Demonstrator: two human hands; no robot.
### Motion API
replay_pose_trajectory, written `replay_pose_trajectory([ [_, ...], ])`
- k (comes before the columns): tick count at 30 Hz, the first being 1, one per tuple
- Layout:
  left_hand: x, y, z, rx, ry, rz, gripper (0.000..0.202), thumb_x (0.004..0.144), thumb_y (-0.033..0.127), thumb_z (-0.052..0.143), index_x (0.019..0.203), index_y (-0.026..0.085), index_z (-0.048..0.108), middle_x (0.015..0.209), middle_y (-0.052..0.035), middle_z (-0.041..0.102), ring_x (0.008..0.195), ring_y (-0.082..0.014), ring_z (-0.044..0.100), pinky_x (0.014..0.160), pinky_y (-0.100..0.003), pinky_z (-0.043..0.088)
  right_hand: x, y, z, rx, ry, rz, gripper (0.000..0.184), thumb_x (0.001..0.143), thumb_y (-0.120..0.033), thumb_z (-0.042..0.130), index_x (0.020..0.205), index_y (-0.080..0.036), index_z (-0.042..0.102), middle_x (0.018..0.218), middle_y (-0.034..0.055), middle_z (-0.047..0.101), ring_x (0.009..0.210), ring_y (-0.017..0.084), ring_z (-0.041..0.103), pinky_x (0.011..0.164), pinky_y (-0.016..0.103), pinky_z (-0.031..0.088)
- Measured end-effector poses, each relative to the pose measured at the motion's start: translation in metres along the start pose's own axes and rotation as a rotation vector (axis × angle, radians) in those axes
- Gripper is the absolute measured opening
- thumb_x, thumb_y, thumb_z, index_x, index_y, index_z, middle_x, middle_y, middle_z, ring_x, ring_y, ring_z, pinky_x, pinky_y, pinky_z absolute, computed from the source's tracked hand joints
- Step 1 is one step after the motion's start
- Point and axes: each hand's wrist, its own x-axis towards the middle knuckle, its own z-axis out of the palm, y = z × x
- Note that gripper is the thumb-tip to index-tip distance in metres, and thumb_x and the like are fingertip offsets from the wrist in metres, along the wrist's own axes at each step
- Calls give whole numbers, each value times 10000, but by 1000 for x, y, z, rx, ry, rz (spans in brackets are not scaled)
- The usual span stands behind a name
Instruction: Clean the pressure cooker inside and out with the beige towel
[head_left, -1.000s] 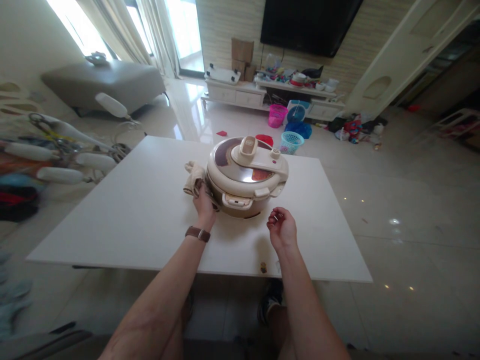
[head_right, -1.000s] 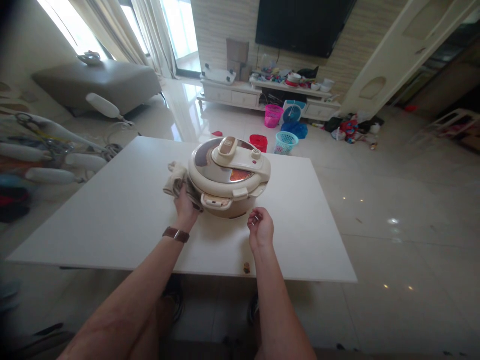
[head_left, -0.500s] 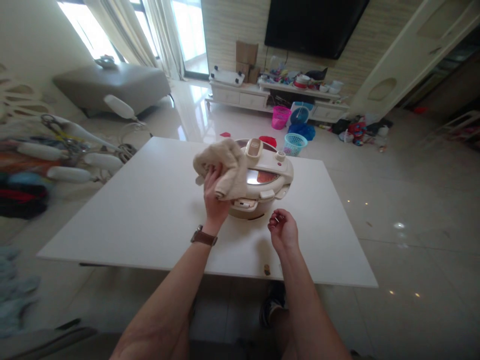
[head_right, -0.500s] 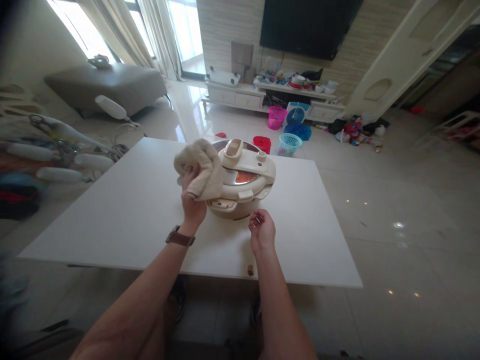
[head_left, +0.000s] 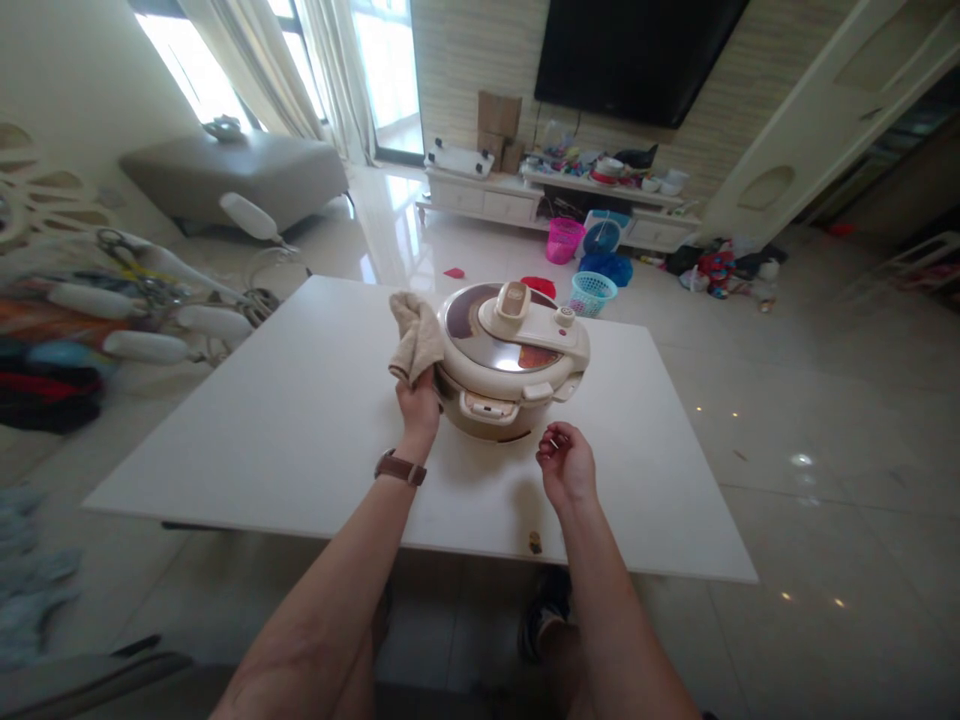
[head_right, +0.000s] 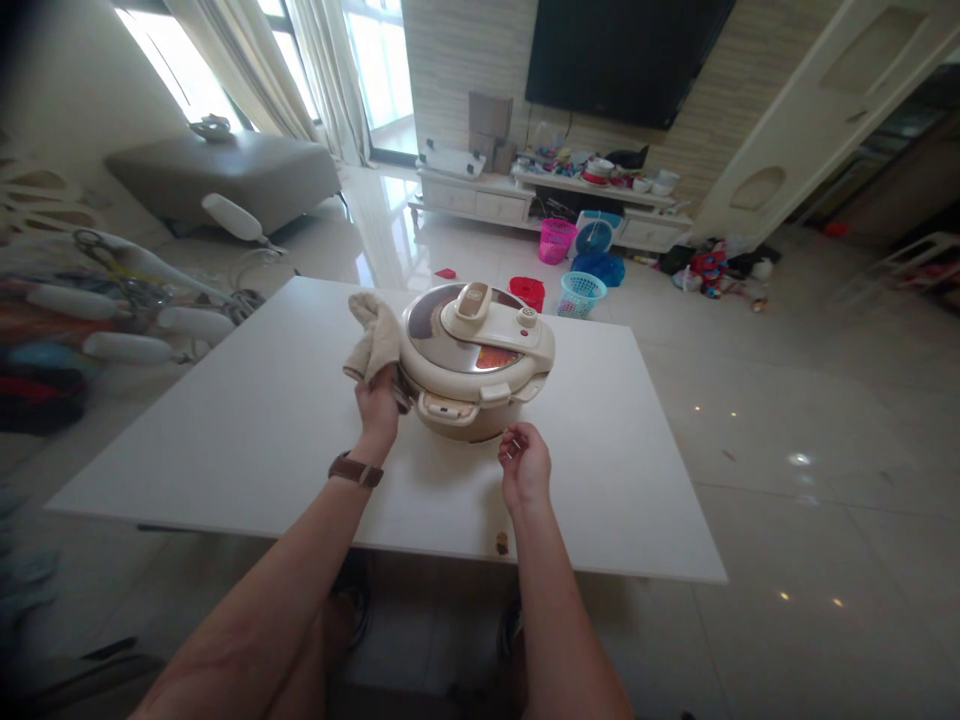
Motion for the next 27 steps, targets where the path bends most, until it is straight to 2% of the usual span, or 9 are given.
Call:
replay_pose_trajectory([
  [4,-2,-30,-7,-48,203,-310,399,893,425,729,1183,150,732,1267,-155,750,1227,-268,698,1092,-464,544,1,1,2,-7,-3,-5,79,659,-211,672,674,-187,599,564,-49,579,471,57,468,442,176,327],
  [5,-4,-35,-7,-45,233,-359,379,901,402,721,1183,149,732,1266,-156,751,1224,-265,701,1086,-462,548,1,1,3,-6,-3,-5,79,658,-211,672,675,-187,599,564,-49,577,473,58,467,443,177,327],
  [7,-8,-39,-5,-41,264,-345,341,902,347,716,1182,153,739,1285,-142,749,1246,-251,690,1103,-440,538,1,1,4,0,-2,-6,76,659,-210,672,677,-185,603,565,-49,576,477,58,468,446,178,330],
  [11,-13,-30,4,-85,227,-98,393,895,348,719,1244,170,733,1377,-113,716,1306,-235,653,1144,-402,507,1,1,4,9,-12,-2,69,660,-208,673,672,-180,612,573,-44,579,483,57,472,447,176,337],
  [14,-17,-11,8,31,104,140,405,920,409,691,1260,192,738,1368,-116,718,1362,-256,614,1198,-427,453,1,1,3,-1,-14,-4,77,656,-212,676,669,-187,605,569,-44,578,482,62,469,445,181,335],
  [18,-28,18,4,370,-314,569,444,989,510,576,1303,239,736,1442,-126,673,1535,-287,435,1304,-527,261,1,1,1,-10,-20,-13,94,650,-220,685,671,-194,598,569,-43,584,484,67,475,449,185,339],
  [21,-35,33,-2,604,-580,772,449,1040,507,455,1286,285,758,1470,-87,663,1573,-289,375,1328,-580,104,2,2,2,-8,-14,-8,86,650,-217,681,672,-192,602,572,-43,583,483,64,473,452,184,340],
  [23,-37,36,-5,654,-600,809,476,1058,499,402,1303,288,752,1483,-82,655,1576,-282,370,1328,-579,94,1,2,3,-3,-9,-3,76,653,-211,675,670,-191,604,570,-44,580,482,63,469,452,182,339],
  [27,-33,31,-5,611,-487,773,513,1067,516,391,1353,241,717,1527,-111,613,1586,-275,350,1307,-553,220,0,3,5,11,-6,2,67,649,-195,672,658,-188,606,559,-41,579,482,63,464,449,172,335],
])
